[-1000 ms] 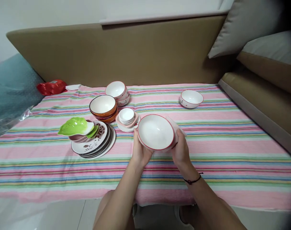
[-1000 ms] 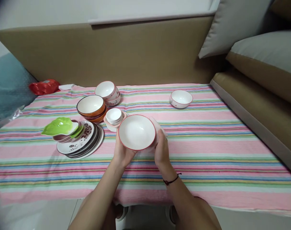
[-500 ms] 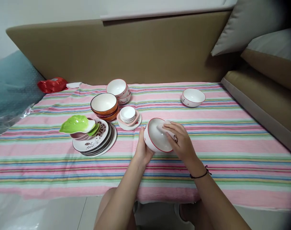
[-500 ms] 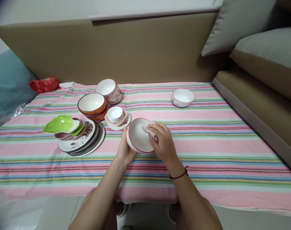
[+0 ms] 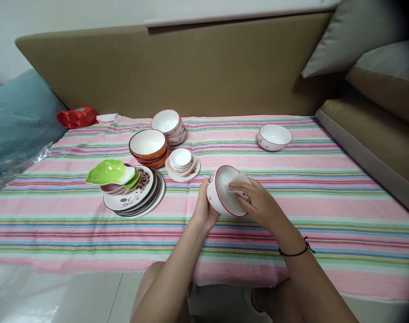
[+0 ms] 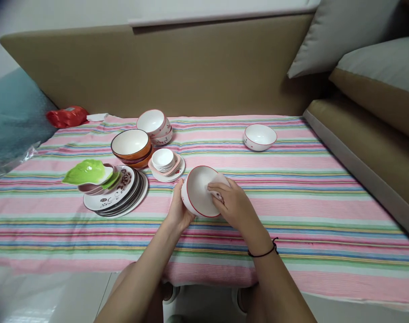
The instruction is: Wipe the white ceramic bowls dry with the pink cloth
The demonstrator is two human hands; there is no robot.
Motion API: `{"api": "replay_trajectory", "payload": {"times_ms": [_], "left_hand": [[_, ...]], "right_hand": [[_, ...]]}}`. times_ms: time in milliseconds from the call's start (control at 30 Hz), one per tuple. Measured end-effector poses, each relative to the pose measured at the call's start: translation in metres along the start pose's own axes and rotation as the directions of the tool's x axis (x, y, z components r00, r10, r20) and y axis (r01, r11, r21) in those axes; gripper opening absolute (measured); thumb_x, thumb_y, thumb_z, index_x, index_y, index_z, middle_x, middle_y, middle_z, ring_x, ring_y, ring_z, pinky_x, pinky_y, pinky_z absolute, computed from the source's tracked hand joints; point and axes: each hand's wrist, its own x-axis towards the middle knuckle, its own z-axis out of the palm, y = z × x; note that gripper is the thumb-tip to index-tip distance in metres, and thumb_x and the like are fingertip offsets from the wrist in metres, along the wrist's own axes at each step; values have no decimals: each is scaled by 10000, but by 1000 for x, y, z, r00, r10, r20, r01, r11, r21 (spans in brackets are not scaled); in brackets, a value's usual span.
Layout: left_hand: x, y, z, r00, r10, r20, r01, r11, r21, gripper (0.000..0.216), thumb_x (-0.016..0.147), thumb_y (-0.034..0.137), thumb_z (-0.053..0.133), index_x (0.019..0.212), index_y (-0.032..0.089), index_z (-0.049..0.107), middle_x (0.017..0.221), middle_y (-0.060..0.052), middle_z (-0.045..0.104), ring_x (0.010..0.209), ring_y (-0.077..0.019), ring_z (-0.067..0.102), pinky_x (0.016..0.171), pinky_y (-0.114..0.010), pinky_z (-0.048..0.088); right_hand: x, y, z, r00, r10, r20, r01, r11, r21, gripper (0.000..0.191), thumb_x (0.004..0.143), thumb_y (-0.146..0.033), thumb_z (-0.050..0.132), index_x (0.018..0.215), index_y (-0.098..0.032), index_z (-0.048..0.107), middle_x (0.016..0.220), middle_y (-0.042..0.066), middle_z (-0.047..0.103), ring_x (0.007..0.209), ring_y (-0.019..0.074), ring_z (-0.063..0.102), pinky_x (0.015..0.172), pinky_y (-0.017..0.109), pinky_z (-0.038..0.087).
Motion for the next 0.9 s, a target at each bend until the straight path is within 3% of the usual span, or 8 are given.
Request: {"api": "replay_trajectory", "payload": {"times_ms": [167,267,367,433,467,600,700,900], "left_hand": [[3,5,0,992,123,-10,-123,992,-36,435,842,548,562,1032,178,691,969,-43,750,1062,-255,660,949,-359,510],[3,8,1,984,174,-34,-176,983,-59,392,853,520,558,993,180,696,945,-30,751,1059,-241,662,963,-345,499],[3,11,3,985,167,-45,-169,984,-57,439,866,538,525,1040,171,692,1005,-52,749,1086,-251,651,974,-353,491],[3,14,3,985,165,-46,-167,985,-43,467,865,548,518,1067,162,685,1050,-69,742,1109,-262,641,981,-360,486],[3,14,3,983,176,-49,-178,983,-39,465,864,545,520,1068,161,684,1055,-69,741,1114,-262,638,984,-359,484],[5,15,0,972,228,-60,-231,971,-57,366,858,490,562,995,174,689,943,-30,749,1047,-228,662,971,-327,485],[4,14,-1,986,164,-34,-166,984,-63,335,849,468,583,941,165,692,868,-24,745,962,-220,682,941,-328,501],[0,13,1,1000,3,19,-2,997,-74,425,871,509,530,994,139,700,867,-69,749,947,-255,688,902,-363,517]], "right_hand": [[-8,-11,1,994,99,41,-102,991,81,273,929,-286,489,1102,-270,700,1132,64,685,1089,270,596,906,436,519],[-14,-17,4,993,86,78,-94,990,105,292,958,-310,456,1134,-273,686,1185,61,674,1179,282,555,973,476,490],[-17,-20,7,998,-1,64,1,1000,-3,300,967,-302,447,1151,-280,683,1403,29,559,1436,350,274,1131,626,281],[-17,-20,8,997,-68,23,70,993,-91,293,963,-291,454,1143,-272,685,1485,19,472,1481,366,154,1163,679,142],[-16,-20,9,995,-101,8,102,989,-106,293,961,-285,457,1152,-261,678,1472,39,481,1471,357,198,1170,667,147],[-11,-17,12,984,-177,1,177,983,-46,291,965,-263,451,1182,-205,636,1217,107,637,1244,265,524,1124,526,372],[-9,-15,13,983,-185,5,185,981,-54,255,969,-245,440,1114,-205,646,1144,94,672,1150,248,584,1111,534,377],[-8,-16,9,977,-174,-125,157,978,-136,231,951,-241,460,1032,-158,660,1060,113,699,1061,263,626,1099,572,352]]}}
